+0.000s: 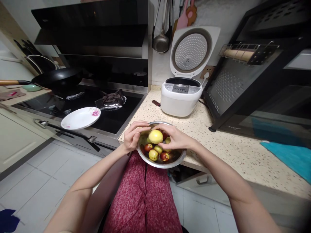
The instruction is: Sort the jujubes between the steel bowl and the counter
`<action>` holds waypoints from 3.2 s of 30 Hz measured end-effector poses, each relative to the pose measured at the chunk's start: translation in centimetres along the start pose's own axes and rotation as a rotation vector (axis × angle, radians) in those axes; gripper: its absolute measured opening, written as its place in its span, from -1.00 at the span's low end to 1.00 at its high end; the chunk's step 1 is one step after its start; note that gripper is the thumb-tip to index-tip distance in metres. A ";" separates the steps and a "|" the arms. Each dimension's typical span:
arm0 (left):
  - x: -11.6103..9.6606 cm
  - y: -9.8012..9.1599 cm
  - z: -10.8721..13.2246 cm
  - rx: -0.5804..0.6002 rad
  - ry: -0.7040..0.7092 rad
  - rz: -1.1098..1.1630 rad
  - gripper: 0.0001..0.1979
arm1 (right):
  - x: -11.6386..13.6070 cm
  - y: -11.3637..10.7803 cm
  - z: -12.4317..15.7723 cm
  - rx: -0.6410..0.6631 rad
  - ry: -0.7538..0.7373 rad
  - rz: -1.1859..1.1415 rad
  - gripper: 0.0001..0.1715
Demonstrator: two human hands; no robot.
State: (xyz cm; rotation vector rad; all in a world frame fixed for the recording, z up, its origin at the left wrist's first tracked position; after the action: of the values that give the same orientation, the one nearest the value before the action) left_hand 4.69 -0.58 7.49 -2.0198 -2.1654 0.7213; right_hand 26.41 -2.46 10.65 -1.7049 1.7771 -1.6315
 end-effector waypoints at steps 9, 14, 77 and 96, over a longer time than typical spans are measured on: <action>3.8 0.2 0.4 -0.047 -0.471 0.000 -0.64 | -0.4 0.5 0.3 0.147 0.076 0.063 -0.42; 5.3 0.7 0.7 0.185 -0.601 0.046 -0.60 | -0.1 0.4 0.2 0.157 0.078 0.065 -0.41; -1.5 0.1 -0.3 0.194 -0.032 0.088 -0.60 | 1.4 -2.3 0.2 -0.145 -0.009 0.051 -0.51; -0.2 0.8 1.3 0.271 0.170 0.123 -0.52 | 0.7 -5.3 1.7 0.195 0.069 0.089 -0.51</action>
State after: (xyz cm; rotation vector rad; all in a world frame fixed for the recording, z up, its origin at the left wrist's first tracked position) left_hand 4.94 -1.17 6.08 -2.0033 -1.7601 0.7778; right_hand 30.56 -2.51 14.42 -1.4813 1.6359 -1.7793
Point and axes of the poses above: each hand's wrist, its own z-axis away from the middle knuckle, its own y-axis out of the palm, x = y × z, the point moved 3 cm from there along -z, towards the middle knuckle, and after that the axes turned 6 degrees about x, right-handed, at the moved point
